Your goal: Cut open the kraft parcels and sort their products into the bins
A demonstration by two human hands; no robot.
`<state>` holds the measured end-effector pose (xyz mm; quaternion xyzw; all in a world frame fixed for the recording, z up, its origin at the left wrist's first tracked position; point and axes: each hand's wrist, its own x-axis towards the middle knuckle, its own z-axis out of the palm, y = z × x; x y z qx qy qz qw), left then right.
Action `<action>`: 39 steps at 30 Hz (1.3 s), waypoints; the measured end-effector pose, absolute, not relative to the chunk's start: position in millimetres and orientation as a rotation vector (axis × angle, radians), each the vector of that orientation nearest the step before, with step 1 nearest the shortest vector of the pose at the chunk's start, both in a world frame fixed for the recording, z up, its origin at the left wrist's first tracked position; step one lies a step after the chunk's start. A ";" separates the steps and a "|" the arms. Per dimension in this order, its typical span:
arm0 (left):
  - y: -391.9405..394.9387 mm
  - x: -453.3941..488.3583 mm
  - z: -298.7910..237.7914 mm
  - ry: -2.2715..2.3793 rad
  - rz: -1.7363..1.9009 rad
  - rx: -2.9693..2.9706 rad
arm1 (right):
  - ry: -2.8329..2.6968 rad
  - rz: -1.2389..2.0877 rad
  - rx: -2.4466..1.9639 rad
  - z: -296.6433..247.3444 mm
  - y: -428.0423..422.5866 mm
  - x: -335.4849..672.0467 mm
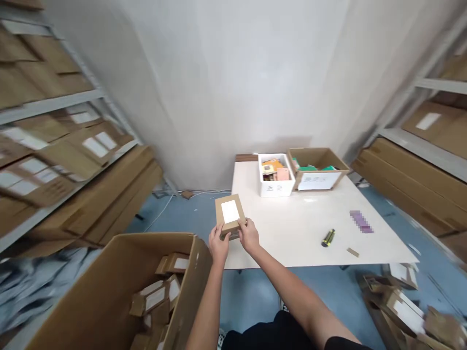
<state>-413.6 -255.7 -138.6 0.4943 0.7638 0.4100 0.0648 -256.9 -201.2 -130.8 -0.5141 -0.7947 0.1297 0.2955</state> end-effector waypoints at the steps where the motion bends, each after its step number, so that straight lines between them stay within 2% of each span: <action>1: -238.9 -376.4 -146.4 2.239 1.203 1.514 | -2.087 0.345 -1.449 -137.8 -193.1 -218.1; 4: -204.8 -274.1 -178.5 2.018 0.998 1.506 | -2.043 0.432 -1.726 -167.2 -180.7 -113.7; 9: -199.3 -168.2 -236.4 1.687 0.486 1.341 | -2.102 0.980 -2.033 -226.2 -187.0 -3.7; 13: -204.9 -148.9 -255.9 1.769 0.434 1.282 | -2.128 1.111 -1.901 -254.4 -184.2 24.2; 20: -193.8 -163.7 -240.0 1.775 0.485 1.415 | -1.857 1.308 -1.750 -274.1 -170.8 40.7; 24: -193.5 -148.5 -236.5 1.511 0.534 1.814 | -1.653 1.287 -1.750 -273.1 -165.6 69.4; 29: -178.7 -111.5 -246.4 1.083 0.510 2.017 | -1.662 0.993 -1.795 -263.6 -164.2 93.4; 34: -126.7 -103.7 -237.7 1.237 0.605 1.981 | -1.732 0.885 -1.947 -252.6 -162.2 96.2; 39: -61.9 -114.9 -214.8 1.325 0.250 2.018 | -1.756 0.885 -2.118 -229.3 -154.1 95.7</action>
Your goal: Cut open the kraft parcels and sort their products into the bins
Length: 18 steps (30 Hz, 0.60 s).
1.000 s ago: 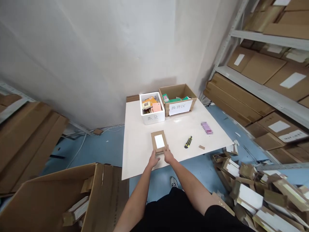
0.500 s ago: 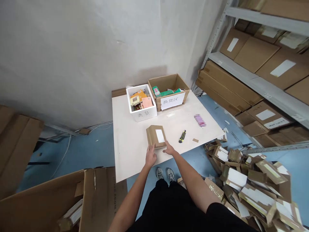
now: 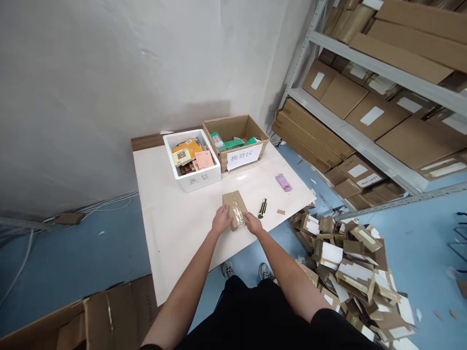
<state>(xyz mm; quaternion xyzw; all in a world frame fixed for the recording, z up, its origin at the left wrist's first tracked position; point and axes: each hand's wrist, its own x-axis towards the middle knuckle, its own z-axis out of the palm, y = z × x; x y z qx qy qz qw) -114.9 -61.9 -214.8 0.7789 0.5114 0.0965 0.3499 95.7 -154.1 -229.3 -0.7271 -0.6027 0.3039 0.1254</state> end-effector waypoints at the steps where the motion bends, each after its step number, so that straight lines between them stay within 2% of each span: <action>1: -52.5 -114.0 -211.8 1.316 0.167 2.022 | -1.769 0.892 -2.150 -224.3 -152.6 95.3; 5: -33.4 -104.2 -207.4 1.295 -0.090 2.013 | -1.825 0.896 -2.218 -210.4 -147.7 92.7; 10: -32.2 -104.6 -204.9 1.401 -0.230 2.008 | -1.850 0.907 -2.101 -209.6 -141.0 107.9; 14: -39.2 -102.3 -203.2 1.480 -0.242 1.998 | -1.506 0.838 -2.303 -221.5 -132.9 150.7; 18: -58.4 -84.2 -207.5 1.612 -0.222 1.953 | -1.194 1.002 -2.570 -244.7 -121.6 199.1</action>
